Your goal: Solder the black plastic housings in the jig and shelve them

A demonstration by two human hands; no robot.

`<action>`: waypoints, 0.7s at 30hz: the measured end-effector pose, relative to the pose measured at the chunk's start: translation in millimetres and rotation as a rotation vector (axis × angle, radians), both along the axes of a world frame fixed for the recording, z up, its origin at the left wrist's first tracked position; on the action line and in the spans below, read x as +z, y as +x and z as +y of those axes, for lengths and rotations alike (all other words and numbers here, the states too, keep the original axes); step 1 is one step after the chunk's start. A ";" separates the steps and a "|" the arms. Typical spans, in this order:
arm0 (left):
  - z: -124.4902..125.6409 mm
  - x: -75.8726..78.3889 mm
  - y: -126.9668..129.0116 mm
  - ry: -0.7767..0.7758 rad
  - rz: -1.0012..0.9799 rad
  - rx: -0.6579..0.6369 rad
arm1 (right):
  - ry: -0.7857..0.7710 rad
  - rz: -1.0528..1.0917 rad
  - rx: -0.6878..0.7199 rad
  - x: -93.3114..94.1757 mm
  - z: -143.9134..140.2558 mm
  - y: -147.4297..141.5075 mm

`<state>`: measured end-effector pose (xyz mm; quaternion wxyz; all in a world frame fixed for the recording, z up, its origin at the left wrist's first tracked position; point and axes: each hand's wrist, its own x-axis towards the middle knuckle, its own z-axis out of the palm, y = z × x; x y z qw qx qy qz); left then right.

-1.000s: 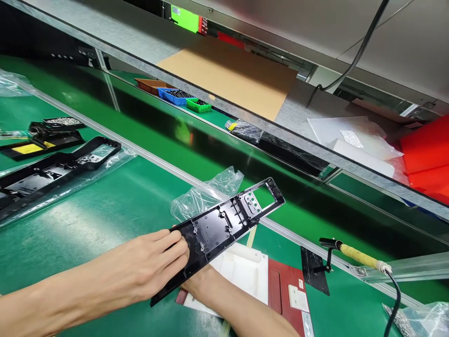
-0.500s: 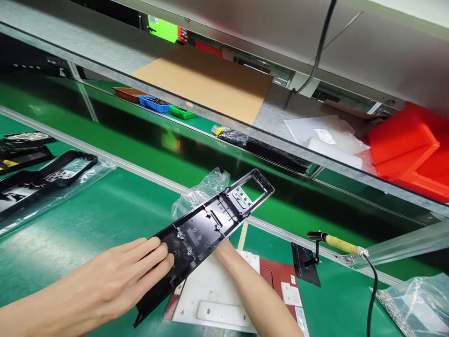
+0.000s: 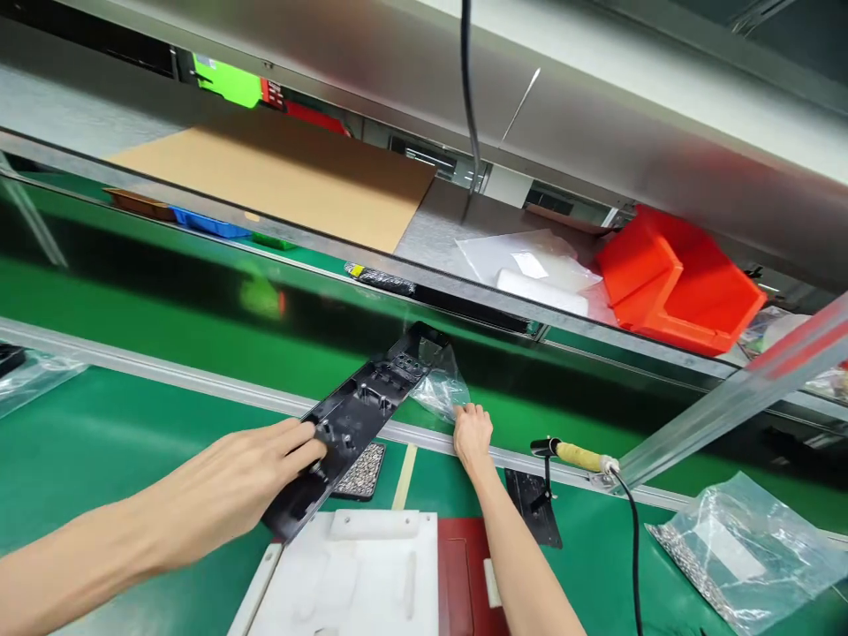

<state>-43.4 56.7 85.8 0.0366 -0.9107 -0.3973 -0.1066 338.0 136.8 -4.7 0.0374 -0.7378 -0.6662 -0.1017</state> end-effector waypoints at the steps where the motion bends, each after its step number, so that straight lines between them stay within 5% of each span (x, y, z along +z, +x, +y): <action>1: 15.1 7.7 20.1 -0.035 0.021 0.000 | -0.007 0.019 0.012 -3.6 -1.8 4.3; 6: 90.6 18.6 122.1 -0.079 0.012 -0.023 | 0.022 0.111 0.040 -8.7 -22.5 11.5; 12: 147.1 -23.1 217.2 -0.132 0.015 0.073 | 0.138 0.181 -0.015 -4.6 -69.6 10.6; 17: 157.8 -52.2 257.4 -0.179 -0.024 0.121 | 0.248 0.222 0.018 5.1 -96.1 8.9; 21: 154.9 -52.0 262.0 -0.147 -0.123 0.171 | 0.409 0.273 0.181 19.3 -113.5 -5.9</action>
